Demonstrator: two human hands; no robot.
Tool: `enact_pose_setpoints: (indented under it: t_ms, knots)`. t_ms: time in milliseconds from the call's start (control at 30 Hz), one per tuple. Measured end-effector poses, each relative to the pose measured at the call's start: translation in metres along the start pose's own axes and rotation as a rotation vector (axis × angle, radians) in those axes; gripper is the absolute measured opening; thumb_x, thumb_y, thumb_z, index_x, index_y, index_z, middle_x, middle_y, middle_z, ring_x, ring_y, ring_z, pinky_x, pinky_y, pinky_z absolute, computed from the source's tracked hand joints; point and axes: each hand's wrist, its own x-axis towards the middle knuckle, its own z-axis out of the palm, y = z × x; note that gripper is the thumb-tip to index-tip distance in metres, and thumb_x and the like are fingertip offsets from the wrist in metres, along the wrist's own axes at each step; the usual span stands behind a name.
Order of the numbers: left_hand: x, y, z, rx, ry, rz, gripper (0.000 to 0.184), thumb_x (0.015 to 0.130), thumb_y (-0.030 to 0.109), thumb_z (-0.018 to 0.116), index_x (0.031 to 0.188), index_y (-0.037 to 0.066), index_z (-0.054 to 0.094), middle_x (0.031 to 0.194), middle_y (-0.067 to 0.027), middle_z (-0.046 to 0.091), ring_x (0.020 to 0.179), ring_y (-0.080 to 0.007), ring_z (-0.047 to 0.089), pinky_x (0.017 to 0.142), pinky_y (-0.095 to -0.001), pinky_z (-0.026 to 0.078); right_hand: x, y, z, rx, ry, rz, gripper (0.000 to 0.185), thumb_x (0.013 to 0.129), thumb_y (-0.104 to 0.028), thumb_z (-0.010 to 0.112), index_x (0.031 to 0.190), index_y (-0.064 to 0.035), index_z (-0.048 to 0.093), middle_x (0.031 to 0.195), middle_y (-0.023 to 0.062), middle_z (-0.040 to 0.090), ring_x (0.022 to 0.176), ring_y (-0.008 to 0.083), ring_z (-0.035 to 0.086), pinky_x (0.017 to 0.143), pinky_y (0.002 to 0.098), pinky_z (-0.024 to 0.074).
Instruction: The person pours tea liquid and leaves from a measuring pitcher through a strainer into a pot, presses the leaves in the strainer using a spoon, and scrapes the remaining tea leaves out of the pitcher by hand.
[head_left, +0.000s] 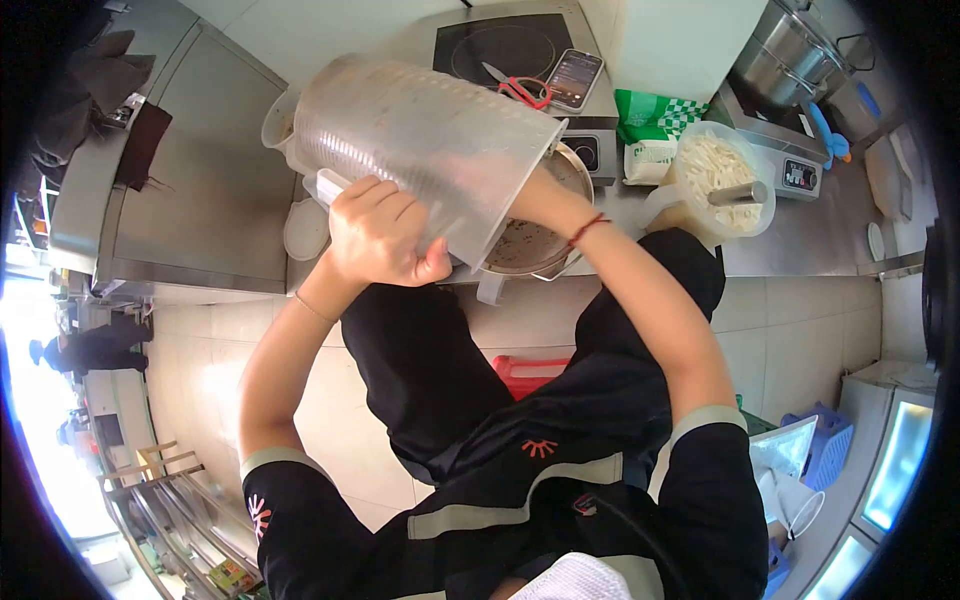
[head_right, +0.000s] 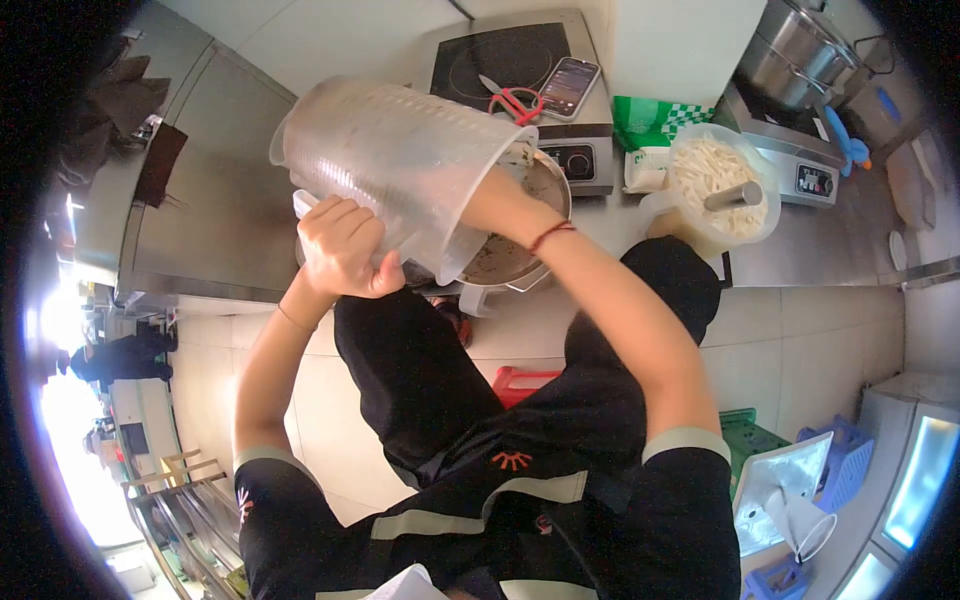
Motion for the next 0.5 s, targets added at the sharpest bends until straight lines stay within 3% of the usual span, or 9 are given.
enact_pose_setpoints:
  t_ms: [67,200,300,367,500]
  knots:
    - [0.0,0.0,-0.001,-0.002,0.003,-0.002,0.036,0.068,0.03,0.053,0.048,0.007,0.035,0.046,-0.0075,0.033,0.04,-0.0241,0.035,0.041,-0.0325,0.029,-0.009,0.008,-0.013,-0.166,0.058,-0.089,0.031,0.079,-0.014,0.051,0.109,-0.0052,0.054,0.101,0.0138,0.058,0.094,0.0277,0.055,0.082,0.0352,0.0433]
    - [0.002,0.003,-0.001,-0.01,-0.004,-0.02,0.035,0.067,0.03,0.054,0.047,0.007,0.036,0.046,-0.0072,0.033,0.04,-0.0243,0.035,0.041,-0.0326,0.029,-0.004,0.008,-0.01,-0.196,0.237,-0.161,0.034,0.079,-0.015,0.051,0.112,-0.0054,0.054,0.104,0.0135,0.057,0.096,0.0272,0.055,0.084,0.0359,0.0424]
    - [0.005,0.005,-0.001,-0.007,-0.006,-0.02,0.034,0.066,0.03,0.055,0.047,0.007,0.037,0.046,-0.0068,0.034,0.04,-0.0242,0.035,0.041,-0.0324,0.029,0.024,-0.004,0.019,-0.01,0.34,-0.041,0.032,0.077,-0.014,0.053,0.108,-0.0045,0.054,0.1,0.0163,0.058,0.093,0.0299,0.055,0.082,0.0373,0.043]
    - [0.005,0.004,-0.002,0.001,-0.015,-0.023,0.034,0.065,0.03,0.055,0.047,0.007,0.037,0.046,-0.0066,0.035,0.04,-0.024,0.036,0.041,-0.0321,0.029,0.044,-0.01,0.044,0.291,0.573,0.216,0.029,0.077,-0.011,0.053,0.105,-0.0032,0.053,0.089,0.0177,0.058,0.083,0.0329,0.055,0.072,0.0391,0.045]
    - [-0.003,-0.004,-0.005,0.019,0.002,-0.031,0.033,0.064,0.03,0.057,0.048,0.007,0.039,0.046,-0.0065,0.036,0.041,-0.0234,0.037,0.041,-0.0313,0.03,0.053,-0.023,0.043,0.109,0.384,0.184,0.024,0.076,-0.009,0.052,0.1,-0.0027,0.053,0.078,0.0176,0.056,0.074,0.034,0.055,0.063,0.0405,0.0449]
